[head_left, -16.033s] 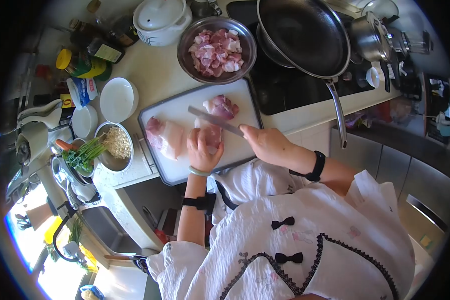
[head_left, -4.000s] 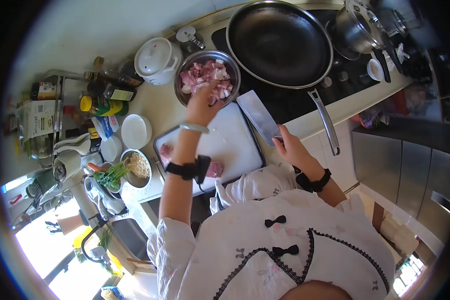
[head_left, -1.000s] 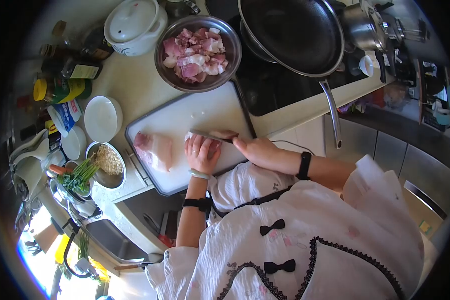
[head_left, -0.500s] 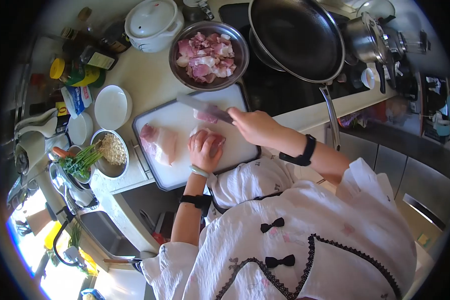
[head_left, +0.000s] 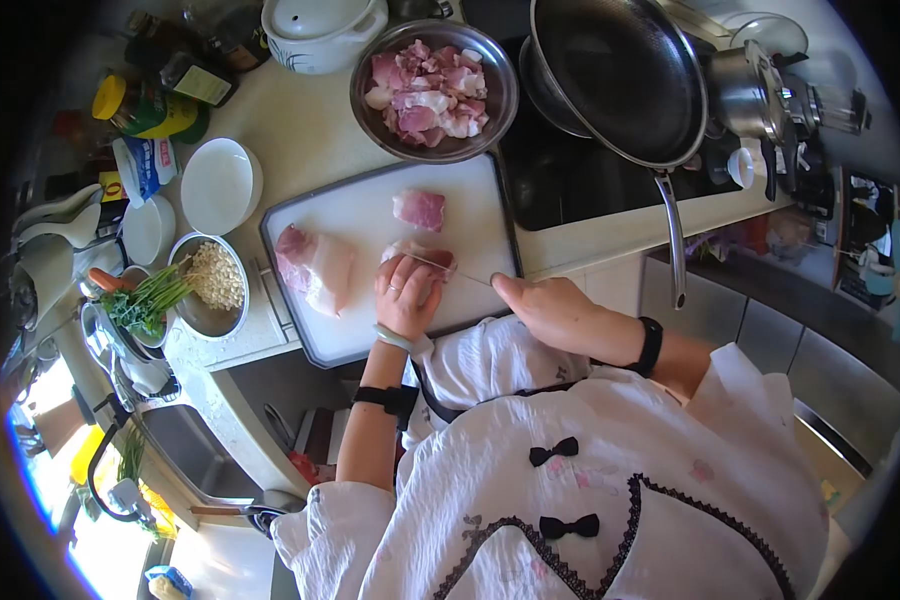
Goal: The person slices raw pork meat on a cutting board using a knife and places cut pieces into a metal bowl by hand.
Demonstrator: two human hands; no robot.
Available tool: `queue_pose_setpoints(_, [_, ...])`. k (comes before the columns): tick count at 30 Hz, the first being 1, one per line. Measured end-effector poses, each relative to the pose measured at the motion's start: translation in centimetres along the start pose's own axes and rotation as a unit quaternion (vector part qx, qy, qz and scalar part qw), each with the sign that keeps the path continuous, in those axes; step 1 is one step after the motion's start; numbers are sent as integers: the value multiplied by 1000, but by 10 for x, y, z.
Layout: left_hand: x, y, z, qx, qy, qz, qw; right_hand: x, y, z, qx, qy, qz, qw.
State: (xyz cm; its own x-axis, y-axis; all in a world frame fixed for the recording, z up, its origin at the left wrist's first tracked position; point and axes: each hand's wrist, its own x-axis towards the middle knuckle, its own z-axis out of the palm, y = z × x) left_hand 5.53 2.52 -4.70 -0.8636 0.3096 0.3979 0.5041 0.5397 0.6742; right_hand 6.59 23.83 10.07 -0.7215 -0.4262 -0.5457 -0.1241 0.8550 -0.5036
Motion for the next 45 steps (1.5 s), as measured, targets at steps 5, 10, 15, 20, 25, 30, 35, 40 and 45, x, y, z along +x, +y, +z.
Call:
queue_pose_setpoints(5, [2,-1,-2,-26,-12,-3,1000,34,5,24,-16,63,-49,997])
queue_pose_setpoints(10, [5,-1,-6,-17,-14,-30,999,95,-13,29,15,128,-116,985])
queue_pose_setpoints(15, [-2,-5,1,-12,-7,-37,999,25,10,25,-10,13,-27,999])
queue_pose_setpoints(20, [-1,-6,-2,-13,-23,-18,999,53,9,41,-52,36,-53,997])
queue_pose_setpoints(25, [-4,-9,-4,-13,-63,-20,998,98,-7,43,-80,173,-144,971])
queue_pose_setpoints(30, [-4,-10,-1,3,-55,-26,998,38,34,40,-99,52,-95,989])
queue_pose_setpoints(35, [-2,-4,-2,4,-58,-6,998,72,20,49,-40,201,-161,965])
queue_pose_setpoints(40, [5,-2,-8,16,-73,18,997,98,9,29,-40,113,-134,984])
queue_pose_setpoints(45, [7,9,-49,15,-63,4,998,76,20,5,94,97,-119,984])
